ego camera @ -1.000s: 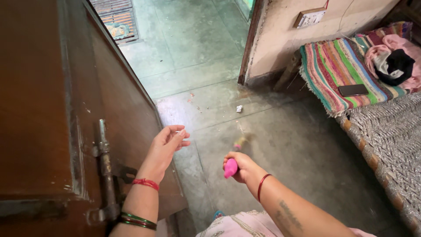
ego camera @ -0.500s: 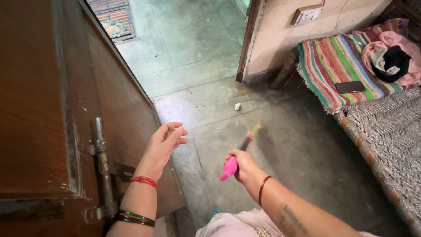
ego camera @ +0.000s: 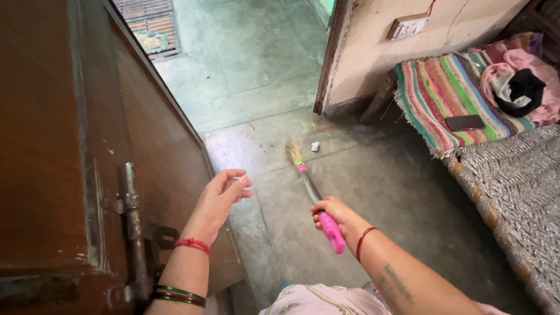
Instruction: The person sweeps a tiled floor with a long-handled broom, gathering small debris and a crumpled paper into a pile near a doorway. The person moves the broom back and forth across the floor, adjusting position to collect scattered particles.
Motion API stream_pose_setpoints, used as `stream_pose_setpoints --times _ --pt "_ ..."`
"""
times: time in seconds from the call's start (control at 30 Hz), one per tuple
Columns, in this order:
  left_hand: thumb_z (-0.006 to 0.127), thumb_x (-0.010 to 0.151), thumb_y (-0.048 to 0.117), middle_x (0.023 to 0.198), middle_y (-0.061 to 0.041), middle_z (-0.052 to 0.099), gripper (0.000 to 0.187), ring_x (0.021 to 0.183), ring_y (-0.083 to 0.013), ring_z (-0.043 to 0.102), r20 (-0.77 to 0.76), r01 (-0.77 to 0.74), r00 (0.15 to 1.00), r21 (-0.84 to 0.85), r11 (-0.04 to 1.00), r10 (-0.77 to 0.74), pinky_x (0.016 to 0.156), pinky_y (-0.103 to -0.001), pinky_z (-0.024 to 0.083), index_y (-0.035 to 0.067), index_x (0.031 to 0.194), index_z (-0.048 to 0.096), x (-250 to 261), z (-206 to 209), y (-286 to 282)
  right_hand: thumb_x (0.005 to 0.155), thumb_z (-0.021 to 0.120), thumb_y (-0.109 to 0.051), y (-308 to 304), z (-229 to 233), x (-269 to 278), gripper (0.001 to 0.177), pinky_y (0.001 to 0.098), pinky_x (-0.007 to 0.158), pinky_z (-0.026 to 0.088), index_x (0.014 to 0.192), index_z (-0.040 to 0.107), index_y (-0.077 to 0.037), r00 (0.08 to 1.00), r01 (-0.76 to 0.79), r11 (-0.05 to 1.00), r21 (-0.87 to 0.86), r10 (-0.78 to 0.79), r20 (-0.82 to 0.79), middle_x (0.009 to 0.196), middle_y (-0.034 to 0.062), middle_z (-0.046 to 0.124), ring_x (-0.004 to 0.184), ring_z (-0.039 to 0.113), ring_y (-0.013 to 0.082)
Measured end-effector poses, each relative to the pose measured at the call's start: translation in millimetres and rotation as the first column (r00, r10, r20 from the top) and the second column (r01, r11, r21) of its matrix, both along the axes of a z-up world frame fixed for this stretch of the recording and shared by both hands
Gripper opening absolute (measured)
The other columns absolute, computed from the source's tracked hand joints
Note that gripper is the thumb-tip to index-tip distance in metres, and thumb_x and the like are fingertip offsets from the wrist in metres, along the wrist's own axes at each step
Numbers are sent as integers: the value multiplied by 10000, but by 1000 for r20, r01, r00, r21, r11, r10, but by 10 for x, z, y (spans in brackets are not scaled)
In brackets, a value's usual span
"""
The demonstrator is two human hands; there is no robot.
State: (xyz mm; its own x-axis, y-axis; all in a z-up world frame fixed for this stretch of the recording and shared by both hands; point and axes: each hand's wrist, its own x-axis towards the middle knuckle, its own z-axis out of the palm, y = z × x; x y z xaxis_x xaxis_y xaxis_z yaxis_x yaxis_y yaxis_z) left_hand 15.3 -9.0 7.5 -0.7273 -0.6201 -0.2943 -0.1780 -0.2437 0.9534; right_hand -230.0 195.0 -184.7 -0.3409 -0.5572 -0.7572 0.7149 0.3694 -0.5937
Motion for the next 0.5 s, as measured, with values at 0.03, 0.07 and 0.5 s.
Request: stream_pose_setpoints --times 0.03,0.07,0.5 --pt "620 977 247 1081 -63 717 349 951 -152 701 -5 -2 1000 0 1000 2 886 -305 518 41 1259 629 -6 -7 -1 847 662 4 -27 59 65 133 343 434 509 862 534 -30 999 25 1000 10 -25 -31 680 105 596 530 584 191" --pt "621 978 247 1078 -66 714 349 950 -154 702 -11 -5 1000 0 1000 5 886 -306 519 41 1260 629 -11 -14 -4 851 651 9 -45 108 92 140 350 440 511 874 522 -41 997 51 999 19 -49 -63 686 104 594 536 588 192" --pt "622 975 243 1062 -68 716 351 947 -161 706 17 -77 997 9 997 77 873 -305 526 26 1251 637 -272 35 122 898 624 -75 -11 -298 -634 87 334 505 536 862 575 -13 950 237 966 108 -253 183 697 109 622 544 600 217"
